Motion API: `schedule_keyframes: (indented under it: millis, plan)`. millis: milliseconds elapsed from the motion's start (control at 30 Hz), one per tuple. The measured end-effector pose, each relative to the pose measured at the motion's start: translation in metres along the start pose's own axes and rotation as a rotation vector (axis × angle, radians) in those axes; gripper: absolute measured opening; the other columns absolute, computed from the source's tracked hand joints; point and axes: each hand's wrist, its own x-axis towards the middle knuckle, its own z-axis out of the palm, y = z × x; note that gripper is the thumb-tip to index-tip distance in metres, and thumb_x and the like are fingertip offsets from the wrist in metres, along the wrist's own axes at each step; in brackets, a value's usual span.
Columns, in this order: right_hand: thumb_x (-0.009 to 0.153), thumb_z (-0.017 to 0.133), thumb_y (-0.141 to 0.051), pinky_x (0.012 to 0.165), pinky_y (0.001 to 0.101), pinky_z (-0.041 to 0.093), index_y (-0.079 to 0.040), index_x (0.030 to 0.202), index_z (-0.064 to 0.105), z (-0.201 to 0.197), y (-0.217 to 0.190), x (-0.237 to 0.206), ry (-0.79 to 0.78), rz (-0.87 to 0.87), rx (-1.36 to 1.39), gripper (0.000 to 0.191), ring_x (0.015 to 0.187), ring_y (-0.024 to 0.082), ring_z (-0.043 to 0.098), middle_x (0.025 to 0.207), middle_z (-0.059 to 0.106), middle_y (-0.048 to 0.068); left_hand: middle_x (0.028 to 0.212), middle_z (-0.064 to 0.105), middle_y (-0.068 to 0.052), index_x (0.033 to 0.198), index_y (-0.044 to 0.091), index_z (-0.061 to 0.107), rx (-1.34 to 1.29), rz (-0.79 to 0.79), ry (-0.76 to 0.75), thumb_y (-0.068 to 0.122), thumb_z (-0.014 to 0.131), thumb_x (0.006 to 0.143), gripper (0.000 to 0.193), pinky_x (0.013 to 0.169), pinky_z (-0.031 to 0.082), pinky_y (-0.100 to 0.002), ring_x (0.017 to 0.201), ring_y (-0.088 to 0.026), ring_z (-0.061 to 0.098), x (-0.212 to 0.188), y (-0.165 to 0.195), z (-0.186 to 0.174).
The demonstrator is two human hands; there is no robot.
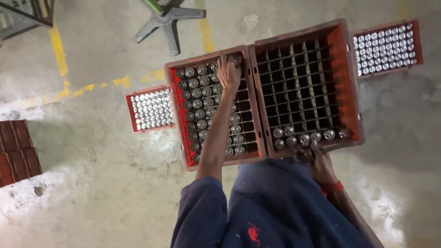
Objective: The person repeatedly picks up small metal caps from a red tray and places them into a grid-like tray. They continue this process, filling the grid tray with the metal caps.
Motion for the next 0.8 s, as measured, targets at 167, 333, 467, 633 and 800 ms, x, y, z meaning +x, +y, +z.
schedule_keyframes:
  millis: [167, 333, 467, 633, 800]
  plan:
    - [0.111, 0.045, -0.026, 0.076, 0.0389, 0.059, 0.0, 0.11, 0.061, 0.003, 0.014, -0.011, 0.186, 0.009, 0.012, 0.03, 0.09, 0.025, 0.071, 0.097, 0.068, 0.013, 0.12, 0.069, -0.011, 0.116, 0.01, 0.074, -0.518, 0.18, 0.271, 0.034, 0.09, 0.081, 0.045, 0.099, 0.058, -0.045, 0.115, -0.027, 0.064, -0.013, -0.041, -0.025]
    - [0.114, 0.044, -0.02, 0.079, 0.0305, 0.053, 0.001, 0.12, 0.063, 0.015, 0.006, -0.004, 0.098, -0.085, -0.234, 0.029, 0.093, 0.018, 0.066, 0.103, 0.068, 0.01, 0.104, 0.069, -0.006, 0.112, 0.011, 0.063, -1.278, 0.04, 0.264, 0.036, 0.09, 0.075, 0.053, 0.075, 0.064, -0.037, 0.086, -0.019, 0.072, -0.075, -0.045, -0.068]
    - [0.112, 0.044, -0.013, 0.079, 0.0281, 0.056, 0.002, 0.118, 0.062, 0.048, -0.006, 0.014, -0.071, -0.267, -0.454, 0.024, 0.094, 0.016, 0.066, 0.103, 0.067, 0.008, 0.077, 0.07, -0.012, 0.097, 0.004, 0.066, -1.624, -0.375, -0.398, 0.024, 0.079, 0.095, 0.024, 0.047, 0.057, -0.031, 0.061, -0.019, 0.069, -0.157, 0.005, -0.068]
    - [0.109, 0.057, -0.006, 0.081, 0.0289, 0.056, -0.002, 0.12, 0.06, 0.085, -0.021, 0.032, -0.107, -0.261, -0.163, 0.012, 0.091, 0.016, 0.066, 0.099, 0.065, 0.008, 0.083, 0.078, -0.014, 0.116, 0.009, 0.071, -1.027, -0.145, -0.577, 0.014, 0.081, 0.083, 0.035, 0.067, 0.06, -0.038, 0.072, -0.022, 0.076, -0.256, 0.036, -0.068]
    - [0.105, 0.064, -0.006, 0.083, 0.0327, 0.059, -0.004, 0.118, 0.06, 0.069, -0.027, 0.05, -0.191, -0.245, -0.171, 0.014, 0.091, 0.017, 0.068, 0.101, 0.065, 0.008, 0.099, 0.077, -0.018, 0.122, 0.01, 0.071, -1.047, -0.017, -0.513, 0.02, 0.081, 0.079, 0.045, 0.081, 0.06, -0.041, 0.091, -0.032, 0.076, -0.287, 0.073, -0.058]
